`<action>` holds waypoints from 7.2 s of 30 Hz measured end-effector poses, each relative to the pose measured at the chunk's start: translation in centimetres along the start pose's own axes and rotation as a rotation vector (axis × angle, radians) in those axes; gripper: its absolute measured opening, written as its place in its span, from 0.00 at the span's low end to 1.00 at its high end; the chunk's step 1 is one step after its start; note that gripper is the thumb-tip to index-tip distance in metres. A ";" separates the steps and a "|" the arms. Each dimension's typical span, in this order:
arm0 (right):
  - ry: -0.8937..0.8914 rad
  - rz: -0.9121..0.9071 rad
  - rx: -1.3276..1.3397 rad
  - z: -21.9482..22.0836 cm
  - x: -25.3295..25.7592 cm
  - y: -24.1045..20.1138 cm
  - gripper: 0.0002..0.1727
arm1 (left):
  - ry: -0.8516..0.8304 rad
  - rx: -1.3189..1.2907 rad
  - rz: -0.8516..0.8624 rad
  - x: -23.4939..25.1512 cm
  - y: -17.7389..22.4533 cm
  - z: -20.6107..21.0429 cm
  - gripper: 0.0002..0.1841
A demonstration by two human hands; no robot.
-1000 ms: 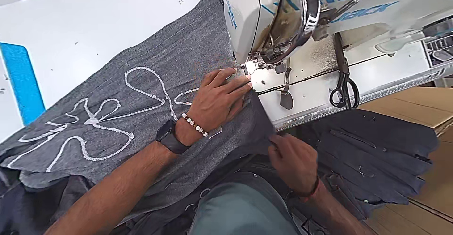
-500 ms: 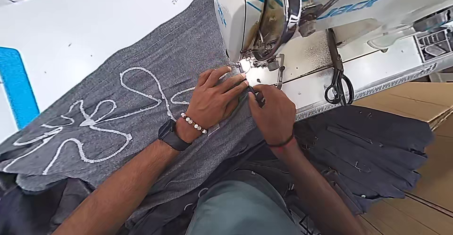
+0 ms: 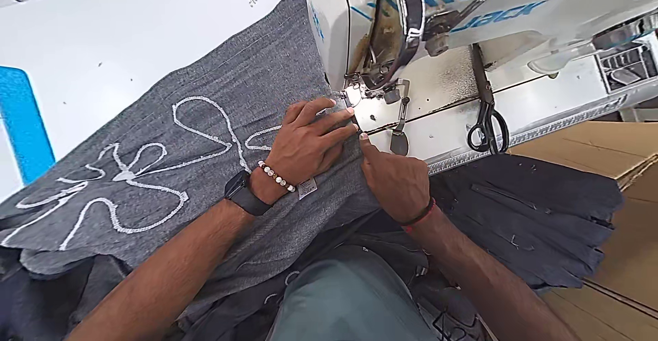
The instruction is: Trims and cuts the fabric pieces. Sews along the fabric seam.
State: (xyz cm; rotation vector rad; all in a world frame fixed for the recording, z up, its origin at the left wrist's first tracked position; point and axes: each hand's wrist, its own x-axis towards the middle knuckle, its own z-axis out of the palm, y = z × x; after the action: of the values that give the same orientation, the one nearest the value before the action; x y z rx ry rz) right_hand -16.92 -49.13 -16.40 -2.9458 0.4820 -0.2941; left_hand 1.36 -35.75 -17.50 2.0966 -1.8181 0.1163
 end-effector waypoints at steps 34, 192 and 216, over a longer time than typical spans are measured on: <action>-0.005 0.292 0.443 -0.6 4.3 0.1 0.15 | -0.101 -0.101 -0.194 -1.4 -0.8 -1.5 0.20; 0.082 0.544 0.547 0.1 0.2 -4.5 0.20 | 0.021 0.196 -0.077 0.5 0.0 -0.3 0.17; 0.078 0.448 0.490 0.7 0.5 -4.0 0.23 | -0.008 0.144 -0.016 0.4 -1.5 -0.5 0.18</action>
State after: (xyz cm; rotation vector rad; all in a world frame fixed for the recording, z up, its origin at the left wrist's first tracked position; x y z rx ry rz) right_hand -15.13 -45.42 -16.31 -2.2870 0.9102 -0.4027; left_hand 2.94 -35.79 -17.22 2.2106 -1.8478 0.2413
